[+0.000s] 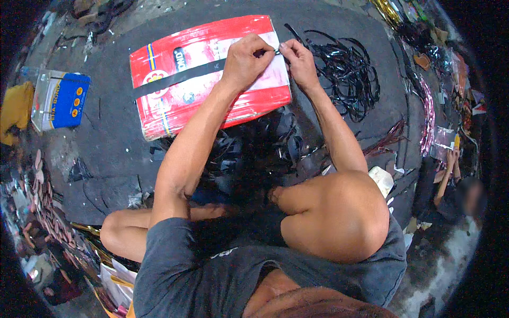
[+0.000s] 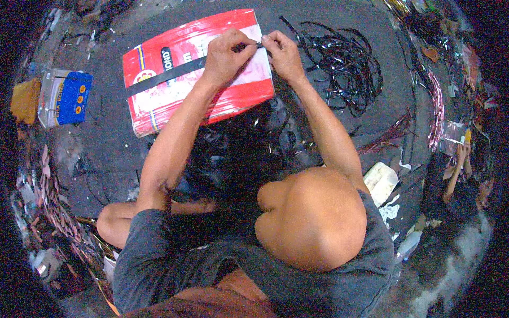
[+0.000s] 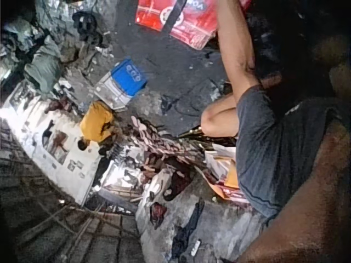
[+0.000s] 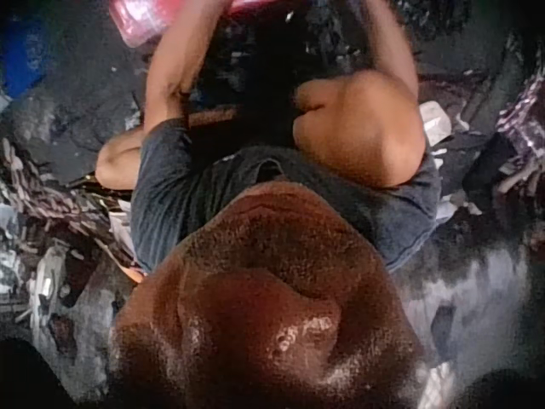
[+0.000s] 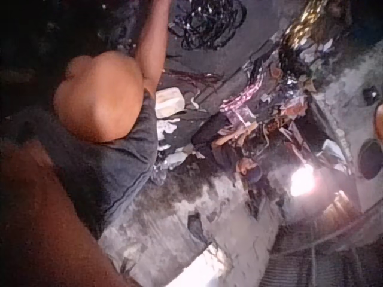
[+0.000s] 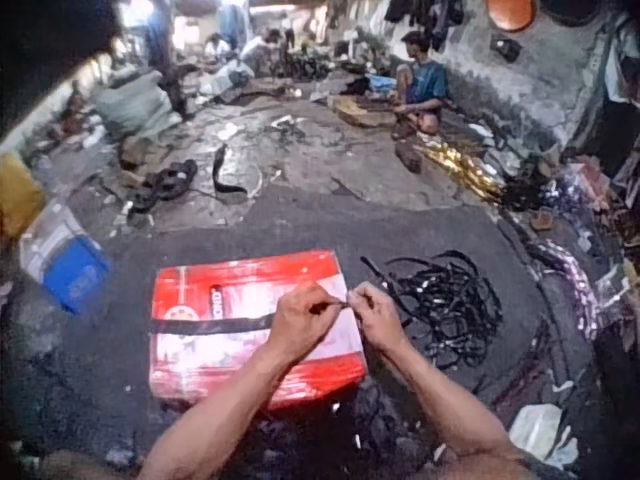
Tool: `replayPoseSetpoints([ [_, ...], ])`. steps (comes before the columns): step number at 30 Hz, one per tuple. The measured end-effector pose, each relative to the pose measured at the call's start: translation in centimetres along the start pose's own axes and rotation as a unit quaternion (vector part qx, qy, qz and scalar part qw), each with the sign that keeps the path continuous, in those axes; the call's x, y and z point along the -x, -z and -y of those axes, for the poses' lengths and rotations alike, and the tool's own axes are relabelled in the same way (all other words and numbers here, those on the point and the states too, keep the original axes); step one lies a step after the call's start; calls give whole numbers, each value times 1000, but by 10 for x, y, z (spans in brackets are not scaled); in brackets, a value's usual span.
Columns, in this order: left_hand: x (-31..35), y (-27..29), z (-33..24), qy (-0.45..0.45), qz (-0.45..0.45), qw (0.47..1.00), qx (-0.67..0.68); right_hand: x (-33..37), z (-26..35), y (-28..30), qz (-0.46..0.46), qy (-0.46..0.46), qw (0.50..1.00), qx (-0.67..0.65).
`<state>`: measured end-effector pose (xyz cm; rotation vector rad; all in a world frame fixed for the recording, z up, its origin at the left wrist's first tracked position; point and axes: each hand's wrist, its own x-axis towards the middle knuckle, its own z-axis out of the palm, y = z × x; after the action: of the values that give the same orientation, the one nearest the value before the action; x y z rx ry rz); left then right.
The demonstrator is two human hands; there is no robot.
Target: The person wraps a red and white box with black plastic straps. They repeatedly pull straps from a pile, wrap them around the box, and secure them by hand.
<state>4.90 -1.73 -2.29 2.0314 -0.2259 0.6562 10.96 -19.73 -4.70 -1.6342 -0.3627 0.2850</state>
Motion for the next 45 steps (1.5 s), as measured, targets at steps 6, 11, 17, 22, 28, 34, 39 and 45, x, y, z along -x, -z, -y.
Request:
replayPoseSetpoints([
  [6,-3,-7,2,8,6,999,46,9,-2,-4,24,-166,929,-330],
  [11,-6,-5,2,-24,0,1000,15,2,20,2,31,-208,927,-312],
  [17,-8,-4,2,-12,14,999,40,-36,34,-16,-164,42,925,339],
  [22,-4,0,-1,-3,19,999,31,-38,-8,-9,-164,-17,936,312],
  [28,-8,-8,-5,-8,25,999,43,-21,-111,34,-192,-115,904,364],
  [34,-4,-8,-1,-21,8,998,55,14,-136,61,-188,-253,813,490],
  [39,0,-8,-1,-12,0,998,60,8,-125,79,-161,-208,819,509],
  [45,4,1,7,-12,-7,999,33,-31,11,3,-71,57,974,206],
])
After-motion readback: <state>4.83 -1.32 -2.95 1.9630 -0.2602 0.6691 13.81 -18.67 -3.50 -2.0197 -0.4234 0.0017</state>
